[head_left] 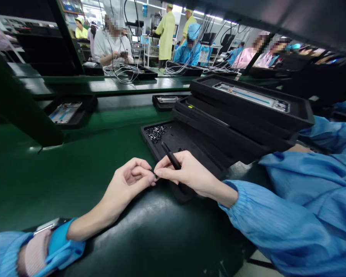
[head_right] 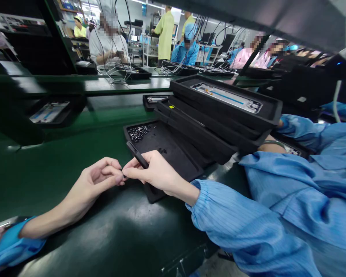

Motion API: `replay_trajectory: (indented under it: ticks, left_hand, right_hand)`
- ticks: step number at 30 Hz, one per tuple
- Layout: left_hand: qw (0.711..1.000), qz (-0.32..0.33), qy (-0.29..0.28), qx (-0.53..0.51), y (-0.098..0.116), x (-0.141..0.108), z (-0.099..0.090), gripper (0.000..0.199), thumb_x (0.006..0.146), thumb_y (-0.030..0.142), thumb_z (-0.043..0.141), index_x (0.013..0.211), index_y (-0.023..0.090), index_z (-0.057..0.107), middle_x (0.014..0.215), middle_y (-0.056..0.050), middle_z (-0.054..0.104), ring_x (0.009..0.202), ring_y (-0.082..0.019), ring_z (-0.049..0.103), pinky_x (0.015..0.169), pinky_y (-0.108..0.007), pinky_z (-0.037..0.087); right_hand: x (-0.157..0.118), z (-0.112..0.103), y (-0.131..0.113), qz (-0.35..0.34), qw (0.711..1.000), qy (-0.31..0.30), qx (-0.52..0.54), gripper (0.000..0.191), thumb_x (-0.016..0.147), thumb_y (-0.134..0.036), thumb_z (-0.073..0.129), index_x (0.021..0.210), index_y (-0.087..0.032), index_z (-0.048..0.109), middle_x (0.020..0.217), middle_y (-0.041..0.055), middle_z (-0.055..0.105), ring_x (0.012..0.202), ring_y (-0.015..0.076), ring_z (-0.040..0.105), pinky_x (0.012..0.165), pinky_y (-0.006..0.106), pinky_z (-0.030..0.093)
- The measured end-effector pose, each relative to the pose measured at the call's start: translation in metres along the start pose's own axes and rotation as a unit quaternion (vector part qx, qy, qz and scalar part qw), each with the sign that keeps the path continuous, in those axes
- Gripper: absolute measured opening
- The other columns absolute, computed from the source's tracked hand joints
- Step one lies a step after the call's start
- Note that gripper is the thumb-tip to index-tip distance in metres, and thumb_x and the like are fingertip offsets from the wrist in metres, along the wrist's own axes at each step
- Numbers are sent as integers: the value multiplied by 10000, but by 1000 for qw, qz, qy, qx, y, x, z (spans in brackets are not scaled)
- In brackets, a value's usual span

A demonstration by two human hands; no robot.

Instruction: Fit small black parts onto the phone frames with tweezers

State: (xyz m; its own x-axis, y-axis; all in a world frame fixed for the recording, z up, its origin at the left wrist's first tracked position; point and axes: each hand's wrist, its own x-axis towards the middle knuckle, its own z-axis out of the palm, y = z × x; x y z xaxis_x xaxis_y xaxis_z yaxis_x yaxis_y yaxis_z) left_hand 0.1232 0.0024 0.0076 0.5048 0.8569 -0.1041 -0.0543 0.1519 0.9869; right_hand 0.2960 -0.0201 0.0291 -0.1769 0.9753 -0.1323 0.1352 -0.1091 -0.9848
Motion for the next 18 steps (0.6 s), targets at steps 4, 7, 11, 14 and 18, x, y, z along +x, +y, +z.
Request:
replay_trajectory:
  ticks: [4,7,11,14,18]
  left_hand:
    - [999,-3,-1,-45,-2,0,-2,233,706,229,716,839,161,537,676,9,659,686,-115,608,706,-211,466]
    - [998,-7,2,-68,-2,0,-3,218,719,214,708,840,157,535,671,15,665,680,-92,601,701,-184,457]
    - [996,-15,10,-84,-1,1,-3,225,719,207,709,844,152,531,665,19,662,669,-81,593,693,-172,452]
    - [996,-20,17,-88,-2,1,-2,233,714,209,715,843,154,529,673,18,665,673,-81,594,693,-167,446]
    - [996,-13,28,-81,-2,2,-2,222,706,219,720,811,148,537,656,16,662,667,-85,593,685,-166,444]
  right_hand:
    - [0,3,0,-25,999,18,-23,124,680,-237,649,708,-116,648,506,-28,549,415,46,418,395,165,317]
    - [-1,3,3,-57,996,31,-62,52,689,-183,602,693,-136,624,470,-43,523,408,56,447,408,167,341]
    - [-2,2,8,-83,990,56,-100,9,676,-149,584,674,-153,576,513,-42,528,449,65,463,437,171,354]
    - [-3,1,7,-94,986,40,-131,54,693,-140,549,715,-157,595,570,-33,529,504,75,466,469,180,351]
    - [-3,-2,0,-137,973,33,-181,200,758,-107,441,729,-155,633,585,-26,505,508,70,439,506,188,351]
